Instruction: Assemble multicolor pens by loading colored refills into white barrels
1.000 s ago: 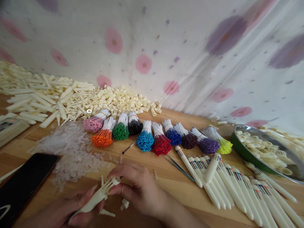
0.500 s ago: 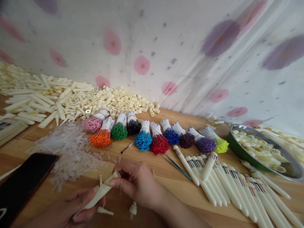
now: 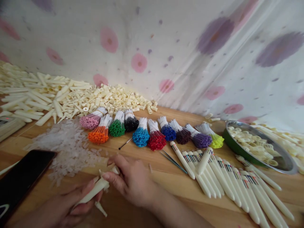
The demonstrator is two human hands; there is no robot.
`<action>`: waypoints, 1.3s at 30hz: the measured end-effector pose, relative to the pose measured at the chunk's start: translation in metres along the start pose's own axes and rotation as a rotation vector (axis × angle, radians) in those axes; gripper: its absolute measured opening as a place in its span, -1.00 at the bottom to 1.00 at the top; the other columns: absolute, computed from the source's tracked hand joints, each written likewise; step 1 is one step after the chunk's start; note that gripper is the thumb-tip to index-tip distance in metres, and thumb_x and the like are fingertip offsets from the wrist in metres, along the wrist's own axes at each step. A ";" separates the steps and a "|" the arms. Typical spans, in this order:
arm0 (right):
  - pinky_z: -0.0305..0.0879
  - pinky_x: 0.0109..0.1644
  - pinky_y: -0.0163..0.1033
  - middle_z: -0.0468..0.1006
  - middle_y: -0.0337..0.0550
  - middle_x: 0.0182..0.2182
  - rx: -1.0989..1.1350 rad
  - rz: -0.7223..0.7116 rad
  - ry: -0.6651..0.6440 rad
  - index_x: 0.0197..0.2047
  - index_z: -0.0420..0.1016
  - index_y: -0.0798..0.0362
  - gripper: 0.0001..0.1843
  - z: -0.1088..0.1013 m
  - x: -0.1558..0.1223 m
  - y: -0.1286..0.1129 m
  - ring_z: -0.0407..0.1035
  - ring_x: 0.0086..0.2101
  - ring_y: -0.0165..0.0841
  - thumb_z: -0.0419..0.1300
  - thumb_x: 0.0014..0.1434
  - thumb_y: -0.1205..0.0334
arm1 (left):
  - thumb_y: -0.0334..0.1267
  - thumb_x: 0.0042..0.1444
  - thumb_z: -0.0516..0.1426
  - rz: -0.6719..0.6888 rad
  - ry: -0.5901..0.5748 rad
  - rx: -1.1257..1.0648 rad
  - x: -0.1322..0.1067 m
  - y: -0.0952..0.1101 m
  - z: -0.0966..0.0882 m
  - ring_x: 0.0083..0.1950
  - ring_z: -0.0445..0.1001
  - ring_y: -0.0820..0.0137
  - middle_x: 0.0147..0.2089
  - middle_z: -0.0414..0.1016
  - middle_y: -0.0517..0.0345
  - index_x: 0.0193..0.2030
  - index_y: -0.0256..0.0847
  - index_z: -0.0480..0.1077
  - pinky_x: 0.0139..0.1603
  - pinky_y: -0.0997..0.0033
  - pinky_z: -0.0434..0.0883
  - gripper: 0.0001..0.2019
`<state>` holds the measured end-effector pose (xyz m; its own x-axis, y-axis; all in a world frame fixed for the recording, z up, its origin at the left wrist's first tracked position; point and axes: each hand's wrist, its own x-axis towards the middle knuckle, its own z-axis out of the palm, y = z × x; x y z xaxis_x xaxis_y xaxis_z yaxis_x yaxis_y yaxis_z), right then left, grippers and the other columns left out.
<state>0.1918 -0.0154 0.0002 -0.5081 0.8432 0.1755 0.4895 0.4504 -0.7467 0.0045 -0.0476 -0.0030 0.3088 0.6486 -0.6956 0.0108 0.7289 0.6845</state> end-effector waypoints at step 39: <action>0.10 -0.40 -0.34 0.35 -0.15 -0.55 -0.309 -0.061 0.232 -0.48 0.34 0.06 -0.56 -0.010 0.008 0.008 0.19 -0.51 -0.40 -0.18 0.27 0.08 | 0.19 0.13 -0.26 0.175 -0.106 0.669 0.002 0.032 0.003 -0.70 -0.04 0.54 -0.68 0.03 0.39 -0.44 -0.17 0.37 -0.72 0.59 -0.02 -0.43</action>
<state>0.1988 -0.0019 0.0017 -0.3862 0.8404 0.3802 0.6719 0.5387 -0.5082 0.0082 -0.0230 0.0180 0.4498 0.6948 -0.5612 0.5256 0.3021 0.7953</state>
